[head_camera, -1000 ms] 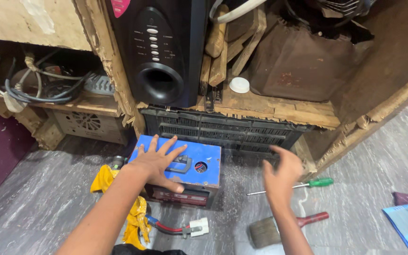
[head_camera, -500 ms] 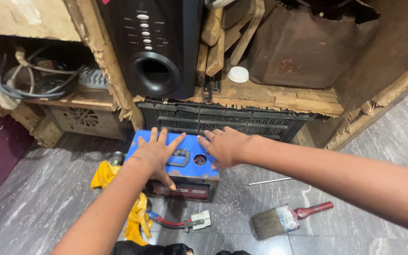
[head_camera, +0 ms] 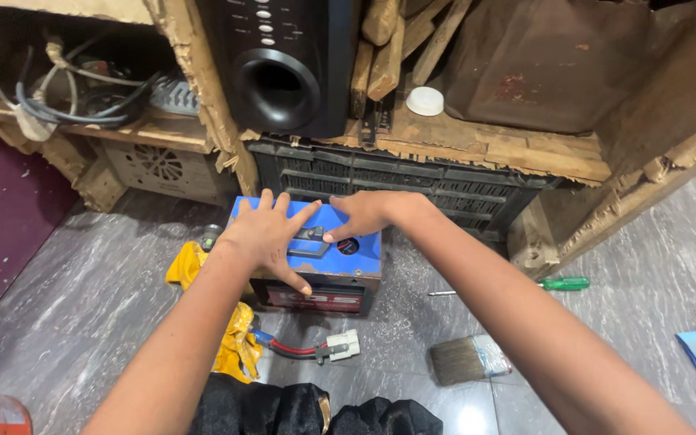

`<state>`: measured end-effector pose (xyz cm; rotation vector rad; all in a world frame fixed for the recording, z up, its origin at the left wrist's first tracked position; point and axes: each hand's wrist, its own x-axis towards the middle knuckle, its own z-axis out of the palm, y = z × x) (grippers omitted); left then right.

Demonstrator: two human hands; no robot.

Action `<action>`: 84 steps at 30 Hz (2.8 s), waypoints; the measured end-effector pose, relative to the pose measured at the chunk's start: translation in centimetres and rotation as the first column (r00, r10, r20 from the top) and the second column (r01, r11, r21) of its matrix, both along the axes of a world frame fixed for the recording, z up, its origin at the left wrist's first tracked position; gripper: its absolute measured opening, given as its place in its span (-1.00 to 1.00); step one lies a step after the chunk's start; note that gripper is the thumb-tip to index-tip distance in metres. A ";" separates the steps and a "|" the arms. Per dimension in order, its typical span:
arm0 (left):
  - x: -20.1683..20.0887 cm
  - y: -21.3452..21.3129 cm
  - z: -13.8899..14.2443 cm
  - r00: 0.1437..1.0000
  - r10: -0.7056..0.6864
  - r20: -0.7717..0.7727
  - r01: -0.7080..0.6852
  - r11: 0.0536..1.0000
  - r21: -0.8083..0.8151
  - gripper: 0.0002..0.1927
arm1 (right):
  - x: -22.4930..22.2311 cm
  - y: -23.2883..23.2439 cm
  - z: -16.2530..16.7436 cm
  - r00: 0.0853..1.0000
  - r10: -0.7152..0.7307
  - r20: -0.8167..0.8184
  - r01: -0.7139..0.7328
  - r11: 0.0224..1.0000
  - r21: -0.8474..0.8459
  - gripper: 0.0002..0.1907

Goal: The person sorts through a wooden toolbox of wires, tools and circuit boards, picking up and turning over several circuit boards including one with a digital display. They then carry a blue-cased battery box to the floor, position it, and use a screwdriver to unscrew its casing.

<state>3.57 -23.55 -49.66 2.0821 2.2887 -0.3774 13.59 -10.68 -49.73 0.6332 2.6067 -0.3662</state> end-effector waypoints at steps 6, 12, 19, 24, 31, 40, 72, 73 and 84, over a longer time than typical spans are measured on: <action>0.2 -1.0 -0.5 1.000 -0.012 0.007 0.011 0.993 0.118 0.43 | 2.9 -0.8 -3.3 0.876 0.219 -0.429 -0.144 0.969 0.202 -0.11; 0.2 -0.4 -0.3 0.999 -0.047 0.006 0.046 0.995 0.087 0.42 | 3.6 -0.6 -3.8 0.826 0.140 -0.546 -0.105 0.990 0.095 -0.12; 0.4 -0.4 0.2 0.999 -0.043 0.011 0.042 0.996 0.074 0.44 | 3.5 -2.4 -3.1 0.921 0.324 -0.215 -0.247 0.915 0.319 0.53; 0.7 -0.6 0.5 0.999 -0.047 0.008 0.046 0.995 0.084 0.44 | 3.6 -3.5 -2.9 0.924 0.300 -0.236 -0.196 0.904 0.380 0.48; 0.8 0.1 1.8 0.989 0.010 0.147 -0.012 1.000 0.008 0.31 | 3.3 -2.8 -0.2 0.929 0.332 -0.164 -0.275 0.915 0.296 0.45; 1.1 1.9 2.1 0.937 0.060 0.344 -0.010 0.989 -0.145 0.21 | 4.2 -0.9 0.9 0.971 0.232 -0.064 -0.233 0.972 -0.011 0.40; -1.3 2.5 -2.0 0.772 0.070 0.632 -0.085 0.996 -0.007 0.19 | 7.1 -12.9 -10.9 0.533 0.565 -0.630 -0.510 0.808 0.293 -0.40; -1.3 2.6 -2.1 0.763 0.074 0.642 -0.087 0.996 -0.012 0.19 | 7.0 -13.4 -11.0 0.533 0.558 -0.636 -0.514 0.811 0.280 -0.42; -1.7 3.1 -3.4 0.764 0.089 0.639 -0.103 0.995 -0.015 0.14 | 5.7 -16.2 -11.5 0.836 0.310 -0.453 -0.226 0.946 0.231 -0.22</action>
